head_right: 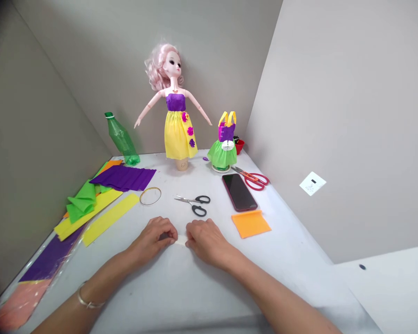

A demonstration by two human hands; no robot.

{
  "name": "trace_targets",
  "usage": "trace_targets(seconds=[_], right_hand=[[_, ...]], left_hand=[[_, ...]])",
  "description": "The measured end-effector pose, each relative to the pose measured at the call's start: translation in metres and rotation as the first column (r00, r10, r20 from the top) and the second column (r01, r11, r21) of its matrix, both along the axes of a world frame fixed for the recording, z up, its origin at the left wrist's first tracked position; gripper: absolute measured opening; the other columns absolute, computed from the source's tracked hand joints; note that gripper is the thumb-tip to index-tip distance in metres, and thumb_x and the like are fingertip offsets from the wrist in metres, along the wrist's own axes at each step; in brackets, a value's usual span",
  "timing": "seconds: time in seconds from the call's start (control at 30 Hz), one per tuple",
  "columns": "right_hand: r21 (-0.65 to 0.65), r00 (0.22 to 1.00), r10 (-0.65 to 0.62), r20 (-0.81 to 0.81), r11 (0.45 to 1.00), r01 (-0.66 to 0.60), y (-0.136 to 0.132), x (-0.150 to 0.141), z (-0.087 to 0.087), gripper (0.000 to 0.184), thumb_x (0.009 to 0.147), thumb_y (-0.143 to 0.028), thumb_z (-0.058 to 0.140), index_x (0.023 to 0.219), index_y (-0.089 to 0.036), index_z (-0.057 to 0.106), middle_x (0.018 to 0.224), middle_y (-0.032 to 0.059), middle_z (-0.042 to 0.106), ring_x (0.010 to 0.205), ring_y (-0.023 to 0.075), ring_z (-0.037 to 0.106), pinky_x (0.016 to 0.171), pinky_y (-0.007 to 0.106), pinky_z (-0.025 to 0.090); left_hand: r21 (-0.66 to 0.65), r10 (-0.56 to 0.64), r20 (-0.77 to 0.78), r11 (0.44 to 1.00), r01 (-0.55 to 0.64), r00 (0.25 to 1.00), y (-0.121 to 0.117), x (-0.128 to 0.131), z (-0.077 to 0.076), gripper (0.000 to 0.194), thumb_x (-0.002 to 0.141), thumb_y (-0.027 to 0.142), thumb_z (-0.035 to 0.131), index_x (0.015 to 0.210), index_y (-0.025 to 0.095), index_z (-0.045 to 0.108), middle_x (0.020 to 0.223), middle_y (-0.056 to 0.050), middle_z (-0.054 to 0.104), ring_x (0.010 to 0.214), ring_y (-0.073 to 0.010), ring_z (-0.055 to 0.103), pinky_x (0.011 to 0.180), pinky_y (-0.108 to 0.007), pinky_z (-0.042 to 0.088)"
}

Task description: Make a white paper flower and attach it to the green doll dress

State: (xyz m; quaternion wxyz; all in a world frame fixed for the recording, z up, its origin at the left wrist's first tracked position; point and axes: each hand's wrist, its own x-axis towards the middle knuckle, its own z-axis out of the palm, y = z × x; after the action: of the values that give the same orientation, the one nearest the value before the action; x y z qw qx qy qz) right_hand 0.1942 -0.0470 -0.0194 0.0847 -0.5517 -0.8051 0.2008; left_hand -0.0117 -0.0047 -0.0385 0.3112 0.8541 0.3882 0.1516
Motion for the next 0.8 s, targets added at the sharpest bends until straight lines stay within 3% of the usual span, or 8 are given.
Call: trace_targets(seconds=[0.2, 0.37, 0.57, 0.67, 0.8], right_hand=[[-0.010, 0.999, 0.033, -0.044, 0.999, -0.034, 0.0009, 0.0038, 0.0008, 0.011, 0.084, -0.012, 0.060, 0.076, -0.018, 0.056, 0.074, -0.0024, 0.061, 0.066, 0.0123, 0.052, 0.072, 0.027, 0.033], [0.034, 0.987, 0.147, -0.070, 0.989, -0.145, 0.0013, 0.0029, -0.0024, 0.021, 0.086, -0.005, 0.056, 0.096, -0.020, 0.066, 0.089, 0.0013, 0.064, 0.080, 0.0146, 0.056, 0.078, 0.028, 0.034], [0.184, 0.933, 0.342, 0.115, 0.915, -0.359, 0.0006, 0.0001, -0.0031, 0.021, 0.096, -0.011, 0.050, 0.093, -0.018, 0.069, 0.084, 0.0032, 0.062, 0.083, 0.0173, 0.052, 0.081, 0.031, 0.033], [0.197, 0.913, 0.367, 0.178, 0.896, -0.398, -0.0010, 0.0004, 0.0000, 0.020, 0.096, -0.012, 0.049, 0.092, -0.017, 0.068, 0.082, 0.0028, 0.061, 0.083, 0.0175, 0.051, 0.082, 0.031, 0.033], [0.190, 0.908, 0.373, 0.190, 0.894, -0.407, -0.0021, 0.0031, 0.0039, 0.019, 0.096, -0.013, 0.051, 0.087, -0.017, 0.067, 0.082, 0.0025, 0.061, 0.081, 0.0169, 0.049, 0.080, 0.030, 0.033]], left_hand=[[-0.012, -0.025, 0.003, 1.000, 0.025, 1.000, 0.0035, -0.0039, -0.0005, 0.013, 0.084, 0.013, 0.055, 0.084, 0.024, 0.063, 0.083, 0.001, 0.064, 0.086, -0.0192, 0.052, 0.088, -0.037, 0.038], [0.034, -0.054, 0.017, 0.998, 0.054, 0.998, 0.0020, -0.0035, -0.0012, 0.016, 0.086, 0.014, 0.057, 0.081, 0.024, 0.067, 0.084, 0.000, 0.065, 0.088, -0.0193, 0.052, 0.087, -0.036, 0.038], [0.115, -0.105, 0.010, 0.988, 0.103, 0.994, 0.0026, -0.0044, 0.0002, 0.019, 0.086, 0.014, 0.060, 0.082, 0.028, 0.073, 0.082, 0.001, 0.068, 0.090, -0.0198, 0.052, 0.101, -0.042, 0.030], [0.143, -0.120, -0.006, 0.983, 0.120, 0.993, 0.0052, -0.0063, -0.0006, 0.017, 0.086, 0.016, 0.062, 0.084, 0.029, 0.074, 0.082, 0.002, 0.070, 0.089, -0.0191, 0.053, 0.105, -0.043, 0.026], [0.140, -0.108, -0.023, 0.984, 0.110, 0.994, 0.0073, -0.0086, -0.0025, 0.014, 0.087, 0.020, 0.064, 0.084, 0.029, 0.075, 0.083, 0.001, 0.069, 0.088, -0.0193, 0.053, 0.099, -0.040, 0.033]])
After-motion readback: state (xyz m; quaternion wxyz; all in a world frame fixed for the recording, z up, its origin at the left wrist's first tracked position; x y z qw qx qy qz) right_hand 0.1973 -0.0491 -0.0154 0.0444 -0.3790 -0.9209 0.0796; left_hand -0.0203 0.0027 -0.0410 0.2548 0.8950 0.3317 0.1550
